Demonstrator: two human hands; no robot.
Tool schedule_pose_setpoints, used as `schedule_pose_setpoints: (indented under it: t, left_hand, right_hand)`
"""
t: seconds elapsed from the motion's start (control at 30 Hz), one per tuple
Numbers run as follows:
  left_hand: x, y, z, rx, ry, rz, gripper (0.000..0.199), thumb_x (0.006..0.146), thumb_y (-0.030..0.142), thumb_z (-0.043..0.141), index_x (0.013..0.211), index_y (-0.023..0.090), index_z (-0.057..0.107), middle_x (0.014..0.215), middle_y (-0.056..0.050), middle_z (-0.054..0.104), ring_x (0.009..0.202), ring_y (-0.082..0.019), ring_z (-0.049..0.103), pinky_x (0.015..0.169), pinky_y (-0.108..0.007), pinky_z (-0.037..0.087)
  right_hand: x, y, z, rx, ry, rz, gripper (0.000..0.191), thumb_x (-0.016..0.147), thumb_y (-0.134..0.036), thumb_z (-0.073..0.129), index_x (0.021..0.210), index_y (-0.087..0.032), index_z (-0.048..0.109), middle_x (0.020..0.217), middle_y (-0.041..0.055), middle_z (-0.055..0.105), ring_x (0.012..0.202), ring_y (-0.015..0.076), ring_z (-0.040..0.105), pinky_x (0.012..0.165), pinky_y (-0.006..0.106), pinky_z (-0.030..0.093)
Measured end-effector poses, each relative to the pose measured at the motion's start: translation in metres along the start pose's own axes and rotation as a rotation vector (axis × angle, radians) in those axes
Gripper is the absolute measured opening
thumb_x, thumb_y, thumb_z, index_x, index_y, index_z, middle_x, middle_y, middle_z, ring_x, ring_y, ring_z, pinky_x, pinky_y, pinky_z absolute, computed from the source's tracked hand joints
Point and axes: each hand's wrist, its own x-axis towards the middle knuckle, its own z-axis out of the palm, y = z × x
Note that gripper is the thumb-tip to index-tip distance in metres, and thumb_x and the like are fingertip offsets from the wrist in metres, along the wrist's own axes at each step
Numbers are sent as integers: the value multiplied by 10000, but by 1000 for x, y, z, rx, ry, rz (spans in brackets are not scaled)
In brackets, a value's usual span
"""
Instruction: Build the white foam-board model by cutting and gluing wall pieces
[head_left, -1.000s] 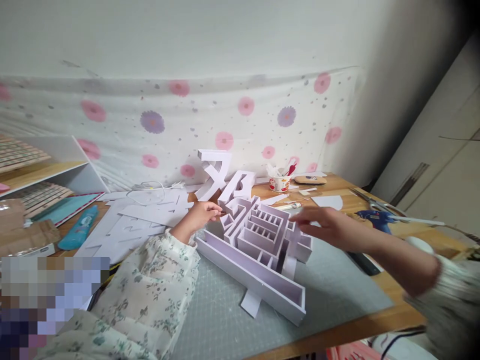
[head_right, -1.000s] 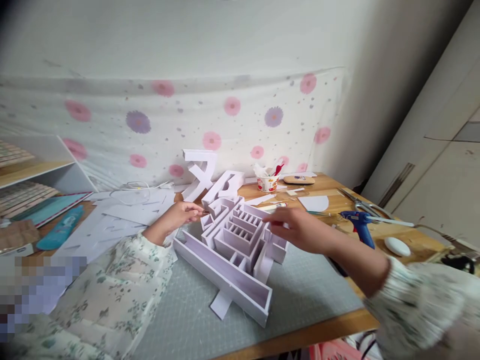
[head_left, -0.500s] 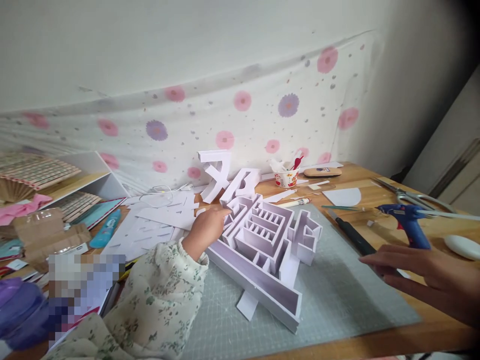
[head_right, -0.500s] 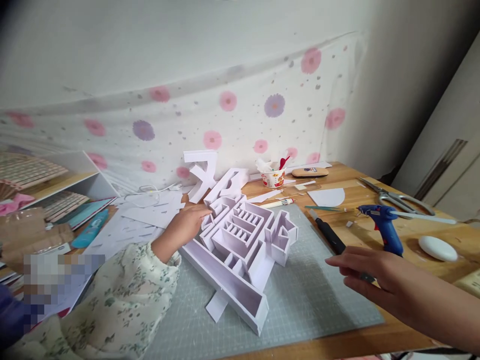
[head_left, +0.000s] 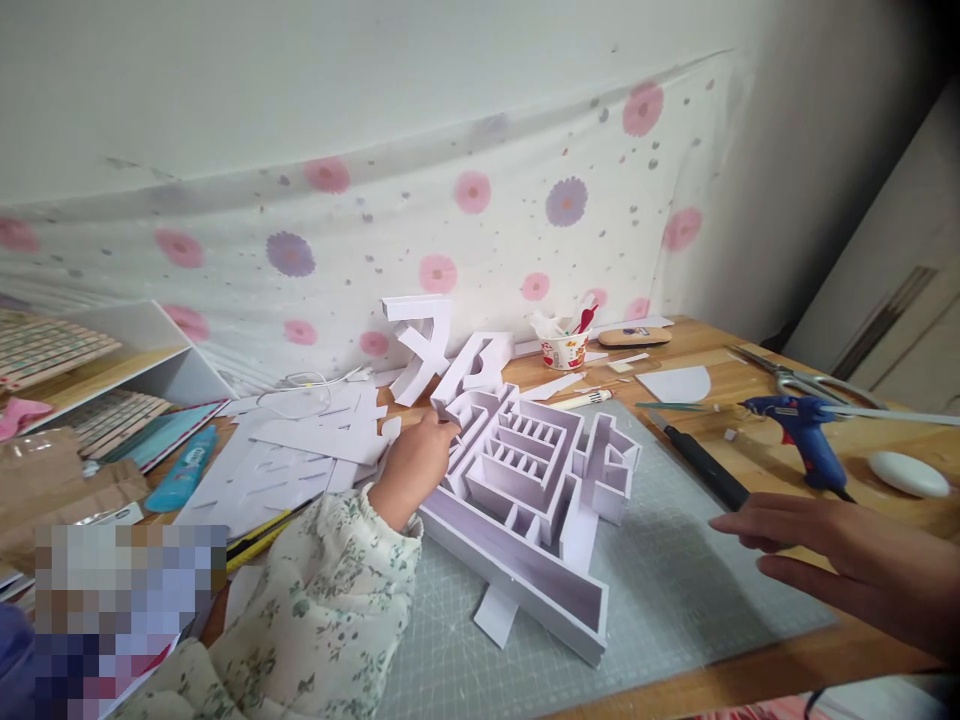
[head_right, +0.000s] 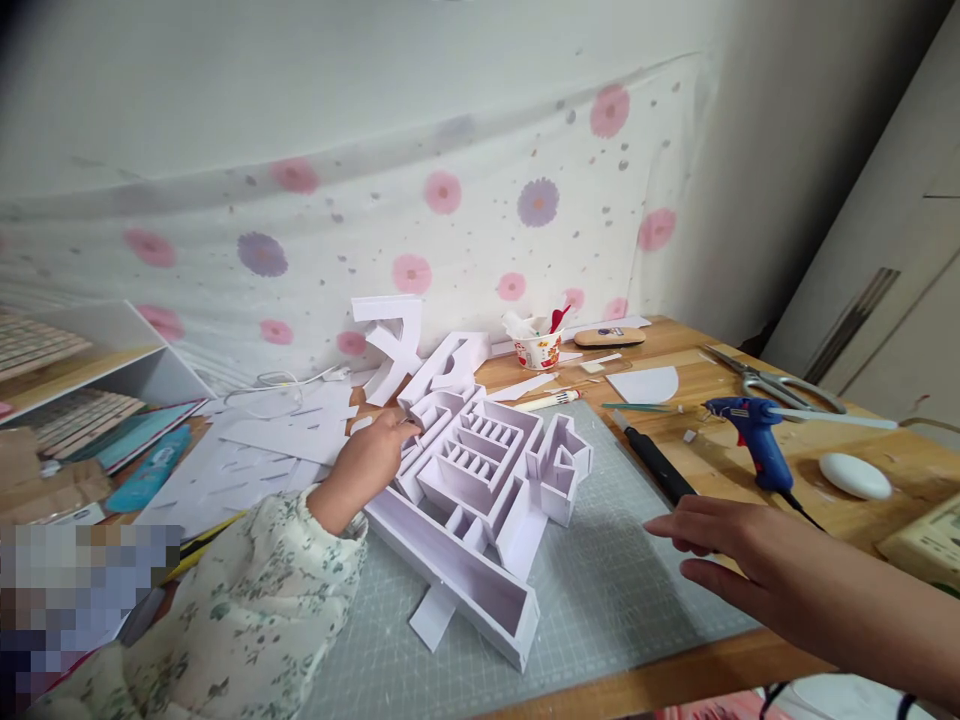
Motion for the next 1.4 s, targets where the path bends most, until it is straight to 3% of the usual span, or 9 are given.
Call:
schedule_pose_setpoints:
  t: [0.13,0.3,0.53,0.77,1.13,1.4]
  left_hand:
    - [1,0,1,84,18,25,452,838,53,390,1128,230,689,1116,-108,588,904,-220,614,756,-302,451]
    - [1,0,2,141,29,43,453,830,45,404,1141,221,682,1082,-112,594,881,-219,617,732,-297,454]
    - [1,1,1,160,34,61,425,837,39,418,1118,205,690,1069,-118,599,914,-225,620,775,-309,465]
    - [0,0,1,166,46,67,441,826,34,415,1116,215,693,1053,-120,592,896,-239,622,743,-326,465]
    - [1,-1,1,164,51,77,432,824,35,422,1117,206,689,1046,-115,599,900,-233,620,774,-334,469]
    - [2,-3,4,140,51,77,434,829,28,412,1111,206,690,1075,-121,598,946,-241,622,824,-357,479]
  right_hand:
    - [5,-22,-6,-2,-66,-21,411,926,-487,444,1232,-329,668,1227,72,673,1100,270,642,967,369,512]
    - [6,-43,-5,8,-122,-79,356,936,-313,448,1212,-311,674,1181,86,685,1089,261,644,945,376,511]
    - [3,-40,1,-3,-101,-124,347,912,-289,488,1202,-324,674,1128,76,701,1029,261,668,901,427,545]
    - [2,-57,-7,-72,-218,-36,431,858,-223,469,1236,-239,676,1190,124,682,1093,305,644,960,458,519]
    - [0,-61,-8,-103,-220,-21,462,831,-225,460,1241,-234,674,1208,128,676,1106,326,638,973,483,513]
    - [3,-54,-5,-37,-162,-19,401,804,-311,526,1153,-372,716,1121,17,723,1034,305,677,923,454,537]
